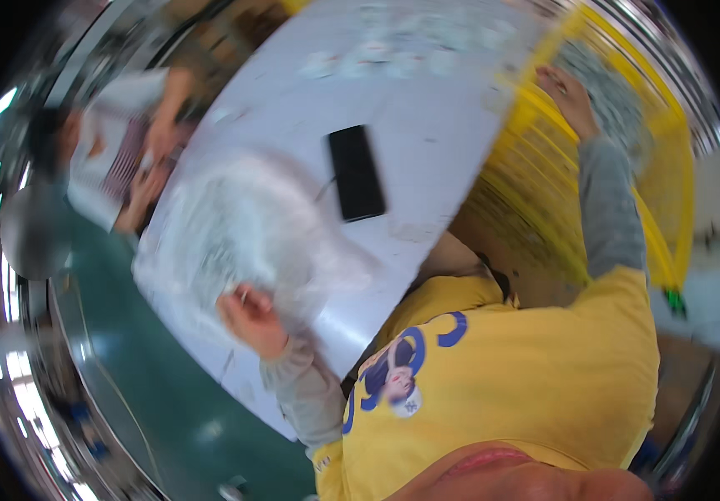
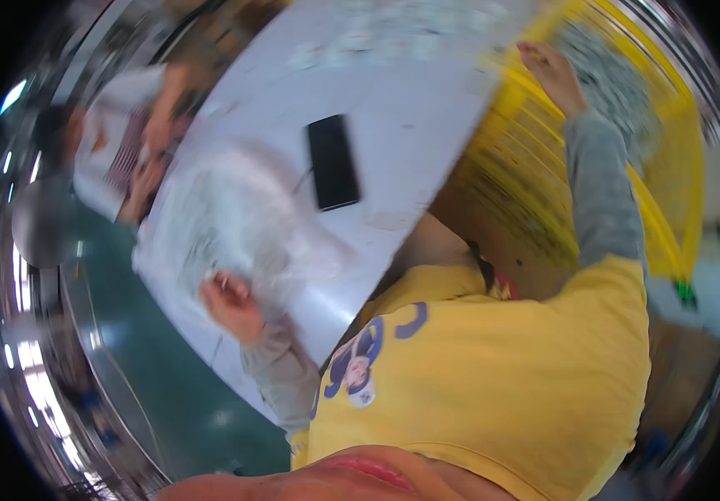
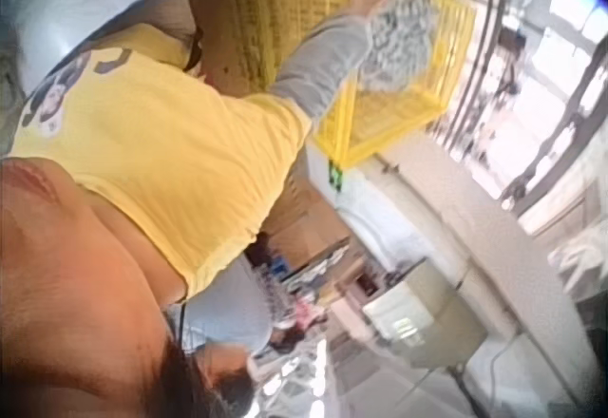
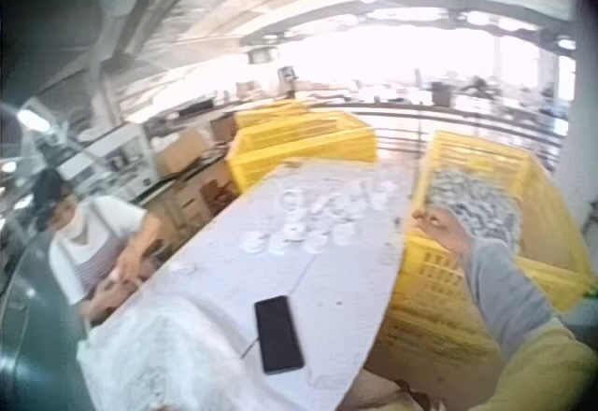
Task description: Assembling the internal components of an LED bulb into the housing.
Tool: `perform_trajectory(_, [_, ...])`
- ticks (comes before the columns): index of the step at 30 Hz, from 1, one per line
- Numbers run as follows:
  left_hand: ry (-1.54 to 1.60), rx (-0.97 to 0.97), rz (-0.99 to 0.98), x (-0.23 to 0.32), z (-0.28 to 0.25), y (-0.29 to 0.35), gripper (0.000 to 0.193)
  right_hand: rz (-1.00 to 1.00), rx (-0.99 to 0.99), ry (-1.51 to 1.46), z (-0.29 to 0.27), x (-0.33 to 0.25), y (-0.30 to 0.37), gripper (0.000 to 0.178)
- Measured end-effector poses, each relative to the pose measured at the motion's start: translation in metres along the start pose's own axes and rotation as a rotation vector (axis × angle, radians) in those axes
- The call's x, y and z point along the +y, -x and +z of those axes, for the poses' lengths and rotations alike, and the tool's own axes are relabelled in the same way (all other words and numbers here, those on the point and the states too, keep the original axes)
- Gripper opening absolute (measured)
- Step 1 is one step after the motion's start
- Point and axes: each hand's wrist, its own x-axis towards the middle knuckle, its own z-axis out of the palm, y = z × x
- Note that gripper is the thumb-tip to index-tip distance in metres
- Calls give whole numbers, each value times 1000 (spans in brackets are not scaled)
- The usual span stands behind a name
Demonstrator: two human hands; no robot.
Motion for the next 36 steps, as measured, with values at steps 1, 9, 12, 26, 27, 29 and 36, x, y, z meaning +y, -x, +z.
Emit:
perform_trajectory(1, [-14,40,23,8,-2,1,22,-222,4,-17,29,-36,-6,28])
perform_trajectory(9, [155,308,304,56,-28,13,12,-1057,-515,-366,187,-270,53,13])
perform_trajectory(12, [21,498,445,88,-81,43,13,-1184,-710,-485,211,-321,98,15])
perform_trajectory(26, [-829,1468,403,169,-404,245,34,-1110,-925,-489,248,-337,134,14])
perform_trajectory(27, [-829,1480,402,182,-412,256,34,-1068,-927,-490,249,-337,136,13])
perform_trajectory(29, [-826,1514,504,204,-415,272,40,-1037,-950,-483,251,-339,141,12])
perform_trajectory(36, [-1125,1328,217,260,-440,234,56,-787,-877,-519,245,-331,122,7])
